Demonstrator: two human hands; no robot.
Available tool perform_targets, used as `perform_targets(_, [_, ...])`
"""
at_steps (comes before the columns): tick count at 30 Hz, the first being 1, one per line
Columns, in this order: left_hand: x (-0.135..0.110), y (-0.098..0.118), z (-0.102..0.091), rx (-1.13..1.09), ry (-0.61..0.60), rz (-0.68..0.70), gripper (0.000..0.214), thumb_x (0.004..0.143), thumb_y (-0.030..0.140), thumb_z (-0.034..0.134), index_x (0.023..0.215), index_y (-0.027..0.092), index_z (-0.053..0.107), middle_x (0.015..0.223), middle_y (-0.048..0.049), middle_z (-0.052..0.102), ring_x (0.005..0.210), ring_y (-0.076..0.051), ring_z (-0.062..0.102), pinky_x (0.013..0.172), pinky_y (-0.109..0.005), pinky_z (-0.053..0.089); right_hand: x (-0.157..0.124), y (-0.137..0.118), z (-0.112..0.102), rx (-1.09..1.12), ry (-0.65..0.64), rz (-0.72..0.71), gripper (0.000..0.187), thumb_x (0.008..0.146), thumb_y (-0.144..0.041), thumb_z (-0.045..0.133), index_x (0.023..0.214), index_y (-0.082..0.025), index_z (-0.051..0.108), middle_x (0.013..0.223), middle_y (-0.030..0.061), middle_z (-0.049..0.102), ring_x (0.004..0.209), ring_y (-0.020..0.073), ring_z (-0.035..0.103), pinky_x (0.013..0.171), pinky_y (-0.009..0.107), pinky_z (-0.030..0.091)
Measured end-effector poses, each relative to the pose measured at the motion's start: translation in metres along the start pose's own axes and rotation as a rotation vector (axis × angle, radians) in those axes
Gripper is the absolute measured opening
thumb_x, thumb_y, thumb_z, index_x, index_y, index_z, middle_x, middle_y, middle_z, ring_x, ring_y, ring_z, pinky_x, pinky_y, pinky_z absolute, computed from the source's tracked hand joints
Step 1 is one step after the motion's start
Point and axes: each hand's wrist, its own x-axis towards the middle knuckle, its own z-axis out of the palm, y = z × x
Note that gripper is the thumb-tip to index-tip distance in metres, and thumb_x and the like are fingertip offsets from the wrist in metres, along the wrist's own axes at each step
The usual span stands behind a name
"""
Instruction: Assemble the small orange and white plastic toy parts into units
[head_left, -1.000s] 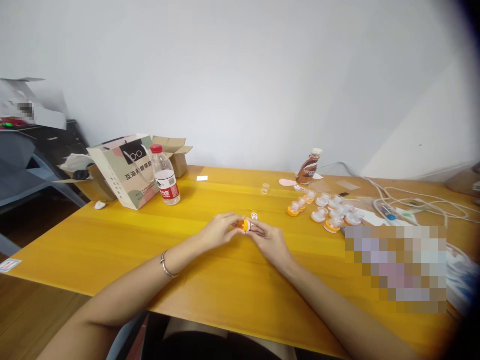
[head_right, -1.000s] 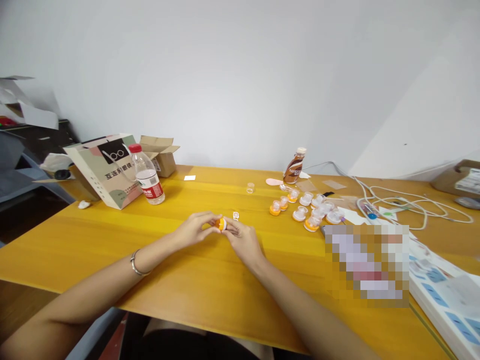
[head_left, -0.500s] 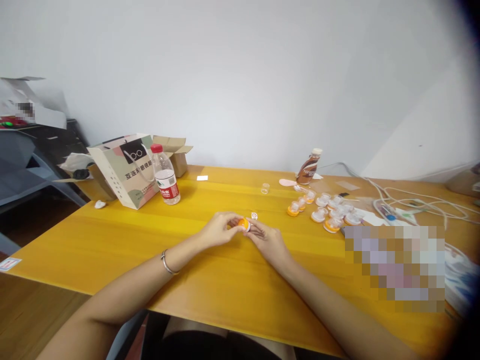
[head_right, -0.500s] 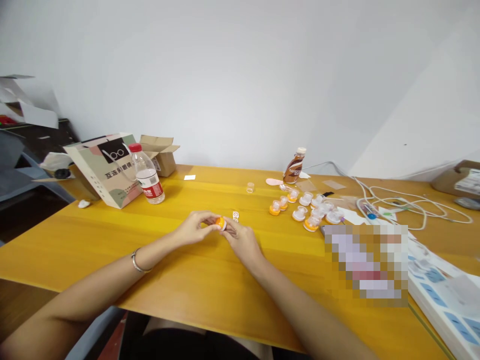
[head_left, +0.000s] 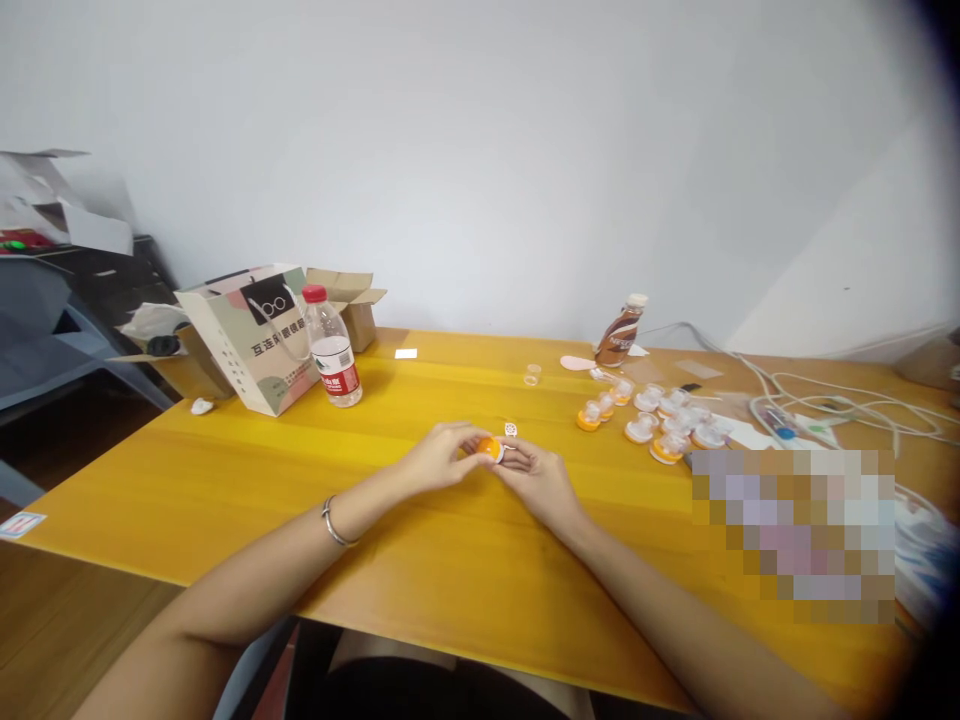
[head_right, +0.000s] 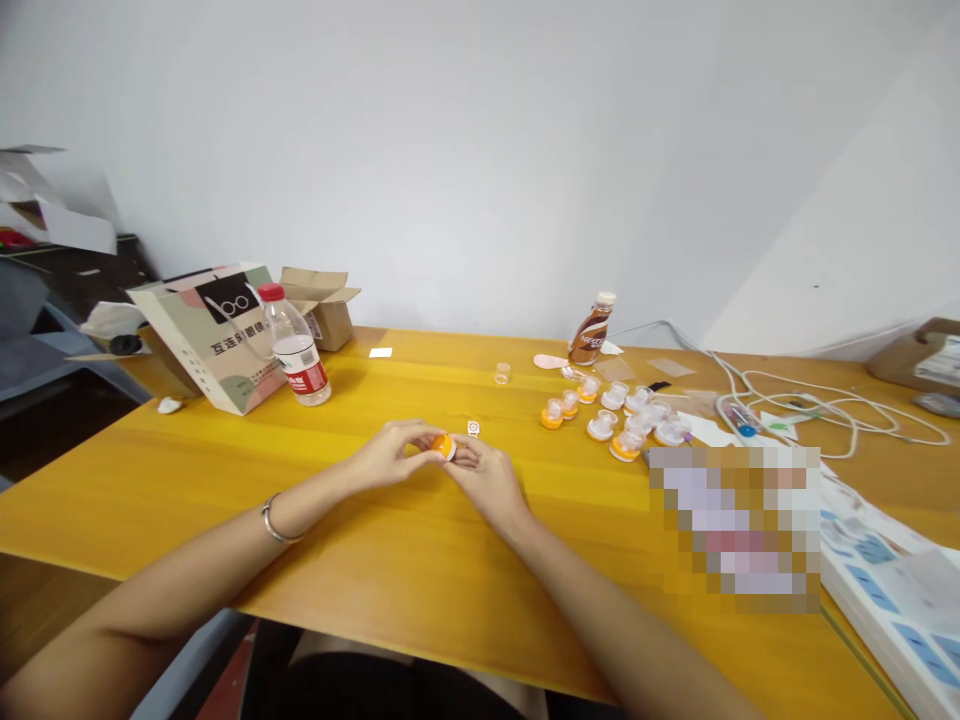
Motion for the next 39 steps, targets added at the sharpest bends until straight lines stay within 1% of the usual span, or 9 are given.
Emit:
perform_targets(4, [0.003,-0.001,0.001,-0.12,-0.013,-0.098,0.03,0.077,0.036,0.049,0.091,0.012,0.061,0.081,-0.0054,0.064,0.072,-0.012,0.058,0.068,-0.021,0.045,0.001,0.0,0.0,0.028,-0.001,0.015,0.032,0.063,-0.028,0.064,0.093,-0.02,0.059,0.082,0.0029,0.068,0.078,0.0185,0.064,0.078,0.033,0.049])
perform_targets(10, [0.004,-0.004,-0.002,-0.19,-0.047,-0.079,0.03,0.077,0.035,0.05,0.094,0.012,0.061,0.084,-0.0056,0.064,0.074,-0.012,0.058,0.069,-0.021,0.045,0.003,-0.002,-0.002,0.043,-0.012,0.066,0.033,0.061,-0.025,0.065,0.093,-0.02,0.059,0.081,0.0029,0.069,0.078,0.0183,0.064,0.077,0.033,0.049])
perform_targets(13, [0.003,-0.005,-0.004,-0.175,-0.072,-0.054,0.029,0.076,0.032,0.051,0.097,0.013,0.059,0.087,-0.0056,0.064,0.076,-0.012,0.058,0.071,-0.022,0.045,0.003,-0.003,-0.002,0.036,-0.038,0.079,0.034,0.061,-0.025,0.065,0.093,-0.02,0.058,0.081,0.0026,0.069,0.076,0.018,0.064,0.077,0.033,0.049])
perform_targets(17, [0.003,-0.002,-0.006,-0.11,-0.064,-0.035,0.028,0.074,0.029,0.054,0.098,0.014,0.059,0.088,-0.0055,0.064,0.077,-0.012,0.058,0.073,-0.022,0.045,0.003,-0.004,-0.001,0.039,-0.045,0.084,0.033,0.061,-0.028,0.064,0.093,-0.02,0.058,0.082,0.0027,0.069,0.077,0.0182,0.064,0.075,0.033,0.05])
perform_targets(22, [0.002,0.004,-0.005,-0.038,-0.051,-0.067,0.027,0.074,0.029,0.053,0.096,0.015,0.06,0.085,-0.0046,0.065,0.075,-0.012,0.059,0.07,-0.022,0.045,0.001,-0.004,0.001,0.032,-0.043,0.083,0.033,0.063,-0.029,0.063,0.094,-0.019,0.058,0.083,0.003,0.068,0.078,0.018,0.064,0.077,0.032,0.049])
perform_targets(26, [0.0,0.005,-0.003,0.006,-0.038,-0.086,0.025,0.076,0.028,0.051,0.095,0.015,0.06,0.084,-0.0048,0.064,0.074,-0.013,0.058,0.069,-0.021,0.045,-0.001,-0.003,0.002,0.0,-0.023,0.046,0.033,0.064,-0.03,0.062,0.095,-0.019,0.058,0.083,0.0034,0.068,0.078,0.0178,0.064,0.077,0.032,0.049])
perform_targets(29, [-0.001,0.002,-0.002,0.061,-0.041,-0.013,0.026,0.077,0.027,0.05,0.099,0.015,0.058,0.087,-0.0058,0.062,0.077,-0.013,0.057,0.073,-0.024,0.044,-0.001,-0.002,0.002,-0.001,-0.033,0.026,0.033,0.065,-0.031,0.061,0.095,-0.019,0.059,0.084,0.0041,0.068,0.079,0.0183,0.063,0.077,0.033,0.049])
perform_targets(32, [-0.002,0.0,-0.003,0.098,-0.033,0.075,0.028,0.078,0.028,0.05,0.103,0.016,0.055,0.091,-0.0065,0.059,0.082,-0.014,0.055,0.078,-0.026,0.043,-0.001,-0.001,0.001,0.038,-0.026,0.038,0.035,0.064,-0.031,0.063,0.096,-0.019,0.058,0.084,0.0044,0.068,0.08,0.0187,0.063,0.078,0.034,0.048])
perform_targets(39, [-0.002,0.003,-0.01,0.156,-0.064,0.155,0.033,0.081,0.031,0.046,0.111,0.018,0.05,0.092,-0.0066,0.056,0.085,-0.015,0.053,0.079,-0.028,0.042,0.003,-0.004,-0.002,0.128,-0.012,0.104,0.039,0.057,-0.028,0.068,0.094,-0.018,0.059,0.079,0.0043,0.068,0.074,0.0182,0.064,0.078,0.035,0.048])
